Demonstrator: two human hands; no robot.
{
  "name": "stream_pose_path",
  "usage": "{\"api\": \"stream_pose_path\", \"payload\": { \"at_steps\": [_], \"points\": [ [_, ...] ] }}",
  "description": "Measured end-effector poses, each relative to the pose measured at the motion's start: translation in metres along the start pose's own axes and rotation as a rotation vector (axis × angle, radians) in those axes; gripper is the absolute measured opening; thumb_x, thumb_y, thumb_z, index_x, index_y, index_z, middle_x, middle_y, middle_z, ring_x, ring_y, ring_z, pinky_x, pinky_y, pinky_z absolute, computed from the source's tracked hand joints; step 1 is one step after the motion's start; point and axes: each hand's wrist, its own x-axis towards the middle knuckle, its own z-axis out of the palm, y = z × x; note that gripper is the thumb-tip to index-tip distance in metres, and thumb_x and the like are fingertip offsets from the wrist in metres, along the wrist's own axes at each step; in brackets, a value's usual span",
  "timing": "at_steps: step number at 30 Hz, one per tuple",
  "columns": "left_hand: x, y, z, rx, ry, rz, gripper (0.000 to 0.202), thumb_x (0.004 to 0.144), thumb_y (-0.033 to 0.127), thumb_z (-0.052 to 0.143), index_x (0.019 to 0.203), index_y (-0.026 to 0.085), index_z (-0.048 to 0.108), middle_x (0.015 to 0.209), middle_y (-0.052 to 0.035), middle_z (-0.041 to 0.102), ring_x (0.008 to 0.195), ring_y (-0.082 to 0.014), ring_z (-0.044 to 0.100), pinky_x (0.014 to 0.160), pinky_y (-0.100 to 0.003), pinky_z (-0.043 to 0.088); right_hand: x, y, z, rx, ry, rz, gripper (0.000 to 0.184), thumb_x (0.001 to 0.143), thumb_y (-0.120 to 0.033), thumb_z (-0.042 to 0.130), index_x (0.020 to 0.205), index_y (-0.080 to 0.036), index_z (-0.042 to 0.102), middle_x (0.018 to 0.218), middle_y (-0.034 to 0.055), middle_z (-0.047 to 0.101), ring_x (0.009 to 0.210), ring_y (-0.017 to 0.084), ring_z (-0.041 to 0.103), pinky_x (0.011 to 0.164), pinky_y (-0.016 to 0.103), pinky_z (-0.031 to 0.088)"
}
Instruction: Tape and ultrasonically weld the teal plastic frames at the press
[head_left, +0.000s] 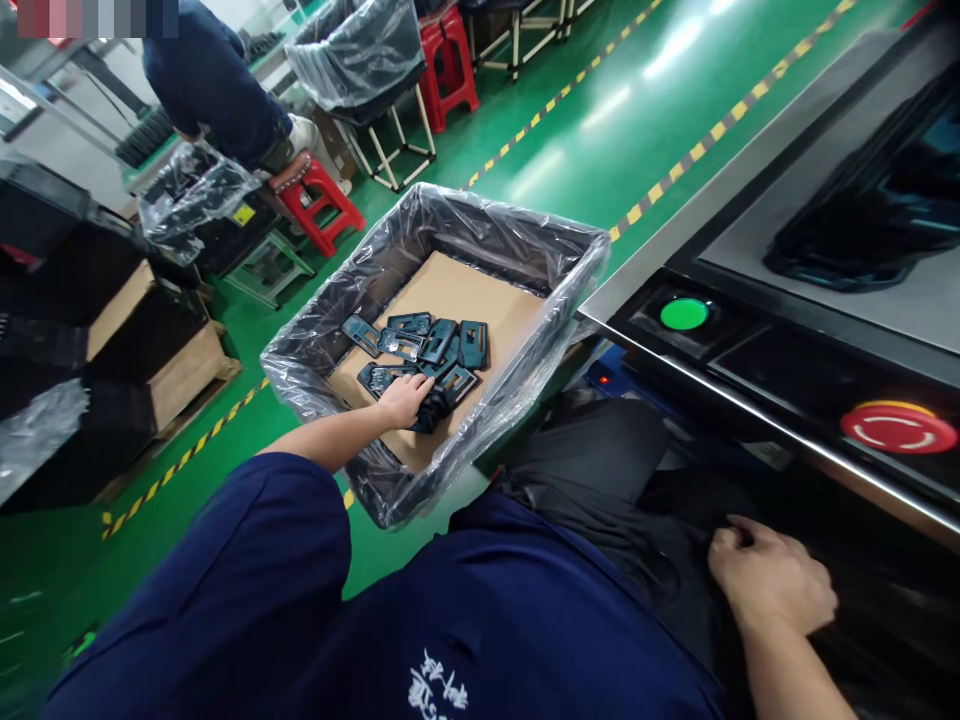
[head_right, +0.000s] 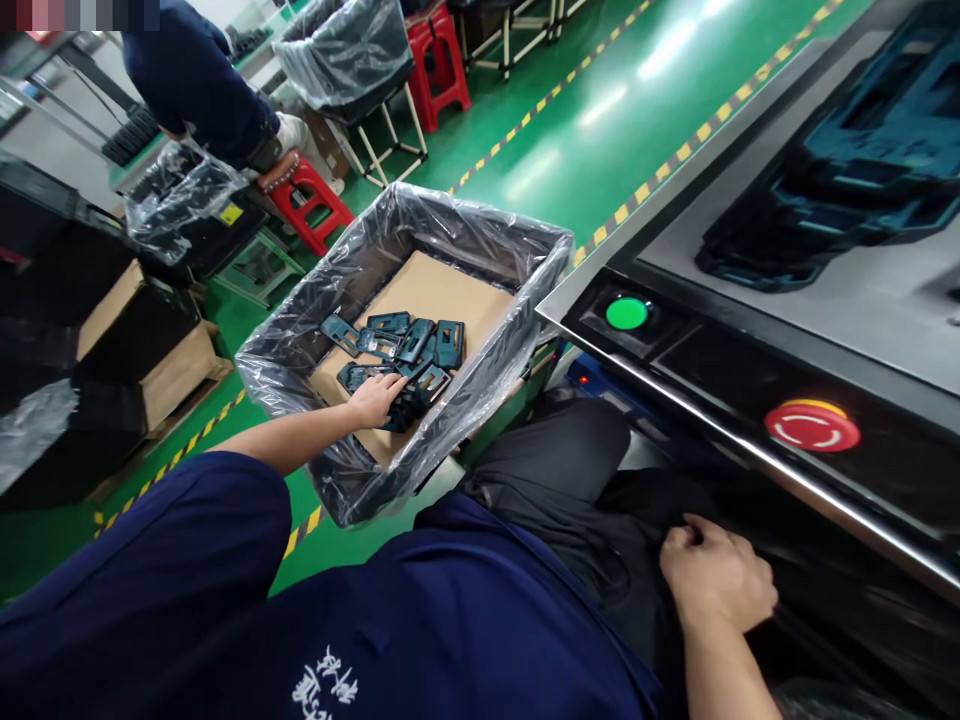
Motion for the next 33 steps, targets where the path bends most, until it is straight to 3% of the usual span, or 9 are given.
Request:
{"api": "stream_pose_path", "payload": {
  "at_steps": [4,10,16,22,28,33],
  "points": [
    [-0.020,0.016,0.015,0.050,0.056,-0.056,0.095,0.069,0.024,0.068,0.151,0.013,0.021,0.147,-0.0201,0.035,0.121,-0.0354,0.043,0.101,-0.044,0.032,-0.002,-0.002,0.001,0.021,0.030,-0.005,0.050,0.089,-0.037,0.033,0.122,-0.019,0.066,0.129,0.0161,0.057,0.114,0.038,0.054,0.086,0.046,0.044],
    [-0.007,0.010,0.012,0.096,0.085,0.001,0.101,0.062,0.028,0.075,0.149,0.014,0.026,0.145,-0.0199,0.037,0.133,-0.0385,0.029,0.110,-0.049,0.017,-0.001,-0.001,0.005,0.022,0.062,-0.031,0.047,0.087,-0.035,0.039,0.120,-0.019,0.068,0.126,0.0181,0.059,0.113,0.038,0.055,0.084,0.047,0.044],
    [-0.006,0.003,0.015,0.108,0.056,0.064,0.087,0.062,0.034,0.075,0.137,0.007,0.041,0.120,-0.0206,0.052,0.110,-0.0348,0.048,0.097,-0.044,0.033,0.000,0.006,0.010,0.043,0.079,-0.028,0.046,0.086,-0.037,0.040,0.119,-0.021,0.068,0.126,0.0177,0.059,0.111,0.037,0.056,0.082,0.046,0.044],
    [-0.025,0.009,0.028,0.088,0.050,0.105,0.086,0.067,0.031,0.071,0.142,0.007,0.036,0.131,-0.0232,0.047,0.116,-0.0366,0.045,0.099,-0.046,0.030,-0.001,0.007,0.007,0.046,0.058,-0.023,0.047,0.086,-0.039,0.039,0.119,-0.021,0.067,0.127,0.0159,0.059,0.111,0.037,0.056,0.082,0.045,0.044],
    [-0.026,0.013,0.041,0.029,0.014,0.129,0.103,0.056,0.024,0.076,0.146,0.008,0.028,0.141,-0.0222,0.042,0.128,-0.0360,0.039,0.109,-0.044,0.022,-0.005,-0.002,0.001,0.022,0.047,-0.018,0.048,0.088,-0.039,0.035,0.119,-0.021,0.067,0.127,0.0150,0.059,0.113,0.036,0.056,0.084,0.044,0.045],
    [-0.017,0.006,0.038,-0.030,-0.006,0.103,0.092,0.059,0.022,0.071,0.142,0.008,0.034,0.133,-0.0207,0.050,0.122,-0.0339,0.047,0.106,-0.041,0.031,-0.004,0.000,0.001,0.013,0.032,-0.010,0.050,0.089,-0.039,0.033,0.121,-0.021,0.067,0.129,0.0131,0.057,0.114,0.035,0.055,0.086,0.043,0.045]
  ]
}}
